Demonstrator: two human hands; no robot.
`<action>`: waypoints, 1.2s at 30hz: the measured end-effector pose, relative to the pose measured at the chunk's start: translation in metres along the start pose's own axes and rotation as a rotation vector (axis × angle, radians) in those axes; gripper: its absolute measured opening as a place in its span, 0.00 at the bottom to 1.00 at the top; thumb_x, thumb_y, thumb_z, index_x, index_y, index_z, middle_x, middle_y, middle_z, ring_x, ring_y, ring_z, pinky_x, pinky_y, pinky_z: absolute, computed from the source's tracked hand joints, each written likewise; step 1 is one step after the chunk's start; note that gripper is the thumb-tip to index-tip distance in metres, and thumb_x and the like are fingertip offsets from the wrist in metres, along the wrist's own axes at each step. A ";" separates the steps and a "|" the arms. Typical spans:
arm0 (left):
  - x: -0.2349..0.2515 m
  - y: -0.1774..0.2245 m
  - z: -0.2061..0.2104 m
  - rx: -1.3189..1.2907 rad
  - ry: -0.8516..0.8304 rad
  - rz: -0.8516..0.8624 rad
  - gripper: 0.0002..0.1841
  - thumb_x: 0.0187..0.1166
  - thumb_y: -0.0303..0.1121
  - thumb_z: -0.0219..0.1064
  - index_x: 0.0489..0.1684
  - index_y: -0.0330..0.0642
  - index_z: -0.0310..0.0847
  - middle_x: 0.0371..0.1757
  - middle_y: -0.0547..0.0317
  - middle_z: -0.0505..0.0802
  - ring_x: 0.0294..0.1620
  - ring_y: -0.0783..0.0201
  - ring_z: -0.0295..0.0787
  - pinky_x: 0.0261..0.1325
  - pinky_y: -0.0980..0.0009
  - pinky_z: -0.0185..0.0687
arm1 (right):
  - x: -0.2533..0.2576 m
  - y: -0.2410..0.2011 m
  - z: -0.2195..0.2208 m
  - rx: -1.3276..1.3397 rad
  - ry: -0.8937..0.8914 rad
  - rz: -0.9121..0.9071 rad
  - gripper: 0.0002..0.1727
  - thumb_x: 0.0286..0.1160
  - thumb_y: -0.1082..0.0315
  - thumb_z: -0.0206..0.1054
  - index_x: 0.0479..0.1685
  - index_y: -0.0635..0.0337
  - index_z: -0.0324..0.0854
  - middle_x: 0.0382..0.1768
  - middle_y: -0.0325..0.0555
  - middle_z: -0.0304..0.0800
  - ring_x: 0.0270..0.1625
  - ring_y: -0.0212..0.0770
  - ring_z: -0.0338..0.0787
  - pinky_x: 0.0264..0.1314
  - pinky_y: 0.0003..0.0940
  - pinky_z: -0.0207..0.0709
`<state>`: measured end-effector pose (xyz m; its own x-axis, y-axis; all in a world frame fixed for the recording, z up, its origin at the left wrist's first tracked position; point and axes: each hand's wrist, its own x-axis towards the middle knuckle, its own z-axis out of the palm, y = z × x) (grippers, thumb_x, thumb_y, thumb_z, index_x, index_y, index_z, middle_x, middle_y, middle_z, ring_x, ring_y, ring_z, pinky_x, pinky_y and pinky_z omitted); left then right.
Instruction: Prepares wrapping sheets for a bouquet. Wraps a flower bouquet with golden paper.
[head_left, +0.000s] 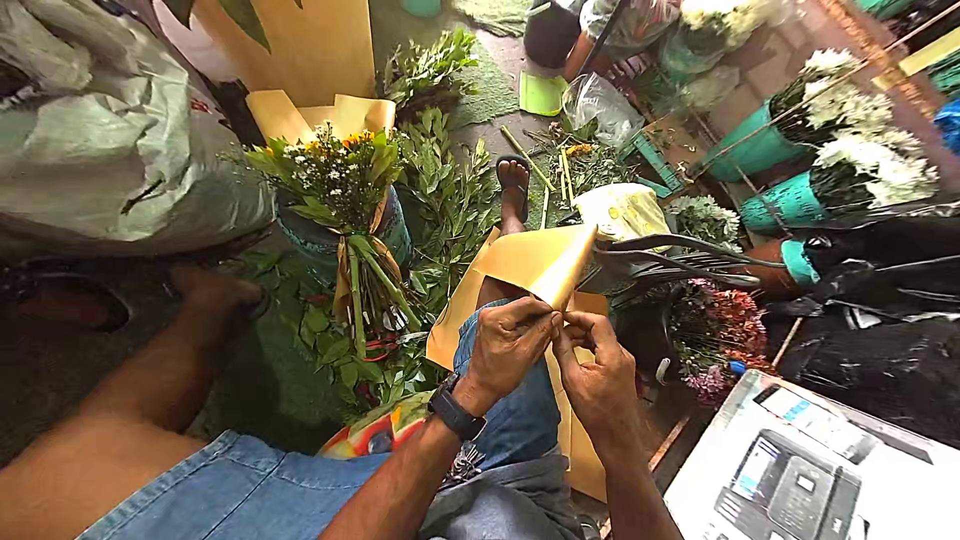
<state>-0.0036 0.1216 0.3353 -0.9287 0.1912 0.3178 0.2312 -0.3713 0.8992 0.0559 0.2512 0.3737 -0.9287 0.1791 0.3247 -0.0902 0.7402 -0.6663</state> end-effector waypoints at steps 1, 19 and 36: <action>0.000 0.000 0.001 -0.002 0.018 0.007 0.04 0.77 0.21 0.71 0.41 0.29 0.91 0.39 0.52 0.96 0.38 0.66 0.94 0.47 0.68 0.93 | 0.001 0.000 -0.001 -0.027 0.012 -0.026 0.11 0.77 0.68 0.70 0.52 0.65 0.86 0.42 0.40 0.94 0.42 0.26 0.92 0.49 0.22 0.88; -0.034 0.037 -0.041 0.341 0.082 -0.167 0.17 0.70 0.20 0.63 0.57 0.36 0.85 0.46 0.60 0.90 0.38 0.71 0.83 0.42 0.74 0.83 | 0.029 -0.004 -0.045 0.116 -0.312 0.186 0.48 0.61 0.37 0.79 0.83 0.50 0.69 0.79 0.44 0.76 0.78 0.44 0.79 0.75 0.50 0.79; -0.061 0.036 -0.016 0.805 -0.091 -0.198 0.43 0.73 0.26 0.65 0.94 0.49 0.51 0.41 0.57 0.92 0.33 0.67 0.88 0.40 0.65 0.90 | -0.033 0.116 -0.063 0.772 -0.194 1.007 0.12 0.86 0.66 0.58 0.52 0.59 0.86 0.43 0.42 0.94 0.47 0.31 0.92 0.52 0.30 0.88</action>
<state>0.0564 0.0825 0.3436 -0.9550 0.2698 0.1231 0.2346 0.4329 0.8704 0.0991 0.3722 0.3278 -0.7397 0.2924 -0.6061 0.5553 -0.2435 -0.7952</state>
